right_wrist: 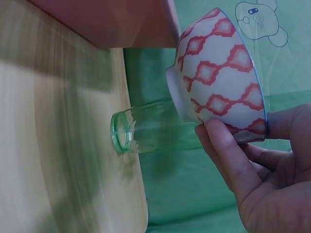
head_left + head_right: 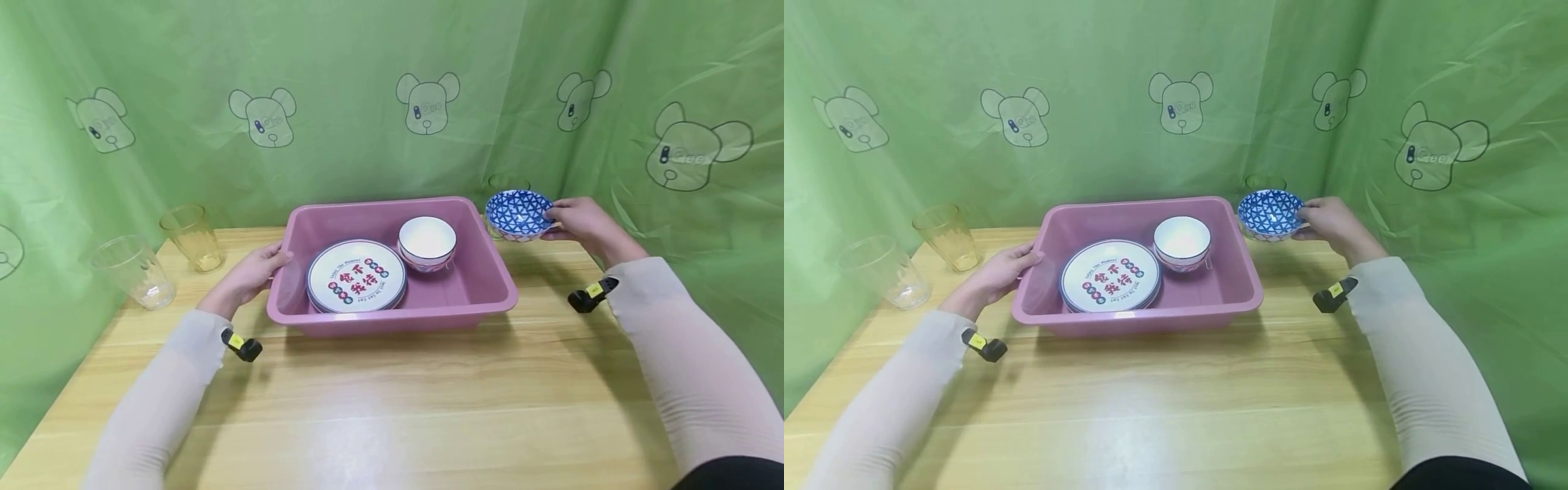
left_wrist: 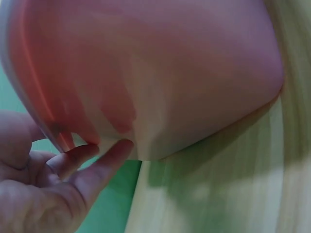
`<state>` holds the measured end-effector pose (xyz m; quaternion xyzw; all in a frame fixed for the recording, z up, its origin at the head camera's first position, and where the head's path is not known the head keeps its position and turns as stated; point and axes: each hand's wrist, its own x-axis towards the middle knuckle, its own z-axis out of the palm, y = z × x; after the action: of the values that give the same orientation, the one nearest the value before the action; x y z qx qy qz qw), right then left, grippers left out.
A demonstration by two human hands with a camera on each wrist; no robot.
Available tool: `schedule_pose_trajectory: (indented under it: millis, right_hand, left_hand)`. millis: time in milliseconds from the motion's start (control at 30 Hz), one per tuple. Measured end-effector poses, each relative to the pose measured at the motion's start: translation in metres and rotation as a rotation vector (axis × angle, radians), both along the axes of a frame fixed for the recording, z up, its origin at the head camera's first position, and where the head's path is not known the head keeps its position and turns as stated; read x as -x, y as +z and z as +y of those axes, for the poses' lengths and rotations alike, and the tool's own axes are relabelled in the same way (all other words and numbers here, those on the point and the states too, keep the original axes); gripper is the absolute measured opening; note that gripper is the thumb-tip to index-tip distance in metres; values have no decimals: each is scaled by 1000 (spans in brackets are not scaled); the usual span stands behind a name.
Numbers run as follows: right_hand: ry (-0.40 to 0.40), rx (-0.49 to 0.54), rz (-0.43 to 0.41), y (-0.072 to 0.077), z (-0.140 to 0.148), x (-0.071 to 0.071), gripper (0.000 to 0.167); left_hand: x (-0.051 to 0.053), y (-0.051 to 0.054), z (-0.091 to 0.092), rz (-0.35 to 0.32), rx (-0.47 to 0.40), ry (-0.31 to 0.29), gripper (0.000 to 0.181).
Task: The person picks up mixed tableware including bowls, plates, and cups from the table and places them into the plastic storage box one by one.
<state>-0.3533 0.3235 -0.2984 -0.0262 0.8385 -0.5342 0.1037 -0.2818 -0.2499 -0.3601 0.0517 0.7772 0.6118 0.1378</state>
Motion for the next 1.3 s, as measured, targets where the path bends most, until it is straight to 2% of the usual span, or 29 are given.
schedule_pose_trajectory:
  millis: [233, 333, 633, 867, 1167, 1300]
  right_hand:
    - [17, -4, 8, 9, -13, -1, 53]
    - [20, -2, 13, 12, -18, -1, 53]
    - [38, 21, 20, 20, -32, 0, 55]
    - [39, 20, 32, 25, -45, 0, 53]
    - [53, 35, 41, 32, -63, -1, 49]
    - [52, 57, 37, 35, -71, -1, 49]
  left_hand:
    - [2, 11, -2, 23, 173, -52, 57]
    - [4, 14, -3, 22, 220, -71, 56]
    - [9, 29, 2, 73, 398, -63, 53]
    - [14, 44, 6, 103, 593, -101, 52]
    - [19, 69, 14, 243, 836, -35, 56]
    - [20, 80, 21, 283, 845, -21, 56]
